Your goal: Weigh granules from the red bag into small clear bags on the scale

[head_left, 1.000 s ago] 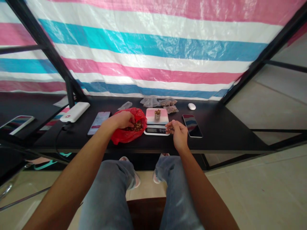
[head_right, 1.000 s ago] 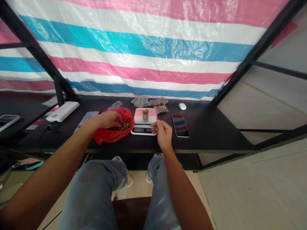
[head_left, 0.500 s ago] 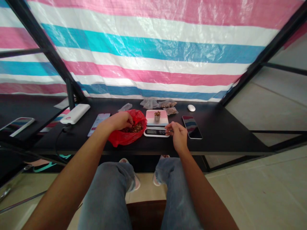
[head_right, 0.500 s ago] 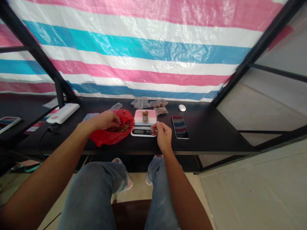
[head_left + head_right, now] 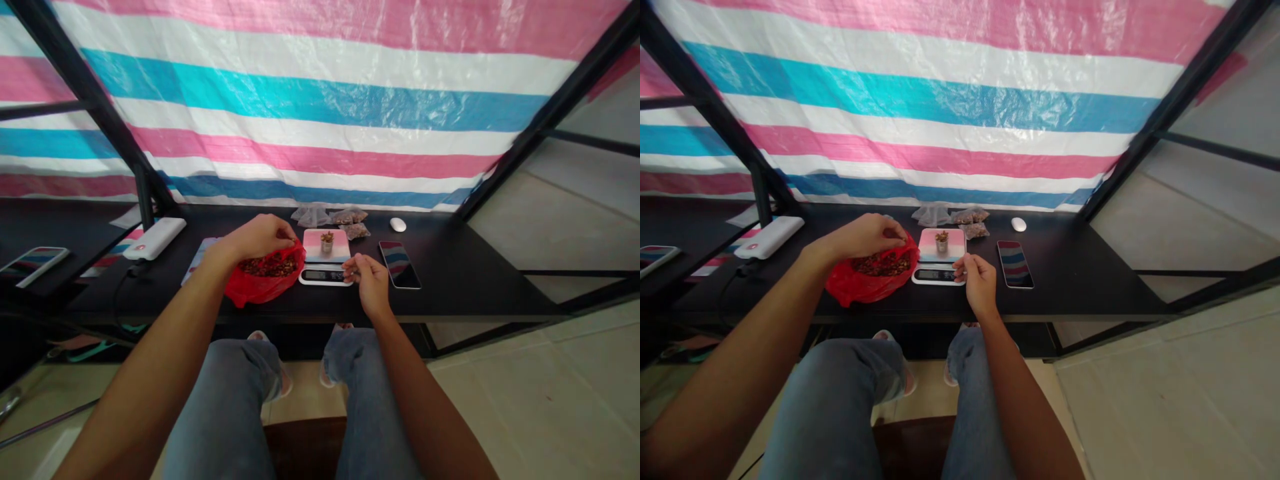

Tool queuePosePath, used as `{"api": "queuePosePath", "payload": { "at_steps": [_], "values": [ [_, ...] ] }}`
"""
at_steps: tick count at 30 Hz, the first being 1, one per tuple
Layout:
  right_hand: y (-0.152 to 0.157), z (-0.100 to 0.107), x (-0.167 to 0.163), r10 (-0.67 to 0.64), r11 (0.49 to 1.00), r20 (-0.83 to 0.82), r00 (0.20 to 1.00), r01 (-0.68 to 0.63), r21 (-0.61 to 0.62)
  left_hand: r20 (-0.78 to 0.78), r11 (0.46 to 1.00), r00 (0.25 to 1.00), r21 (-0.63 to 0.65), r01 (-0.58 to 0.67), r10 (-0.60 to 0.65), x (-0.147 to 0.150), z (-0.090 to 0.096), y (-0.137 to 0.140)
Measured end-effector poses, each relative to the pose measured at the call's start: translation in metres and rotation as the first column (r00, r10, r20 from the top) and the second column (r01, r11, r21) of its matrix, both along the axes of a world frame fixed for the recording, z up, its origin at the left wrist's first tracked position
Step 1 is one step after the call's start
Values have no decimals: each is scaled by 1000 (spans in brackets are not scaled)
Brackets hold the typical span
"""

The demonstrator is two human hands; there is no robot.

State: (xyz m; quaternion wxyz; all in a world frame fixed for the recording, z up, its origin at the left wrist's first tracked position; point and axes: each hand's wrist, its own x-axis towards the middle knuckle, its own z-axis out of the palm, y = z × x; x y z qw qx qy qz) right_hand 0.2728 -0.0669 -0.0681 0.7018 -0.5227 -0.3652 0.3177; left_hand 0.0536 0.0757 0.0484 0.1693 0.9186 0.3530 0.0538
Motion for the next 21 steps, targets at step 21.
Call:
{"api": "queuePosePath", "payload": {
  "at_steps": [21],
  "values": [
    [1,-2,2,8,1000,7,1000,-8,13,60,973,971,52,227,-230,90,-7,24]
  ]
}}
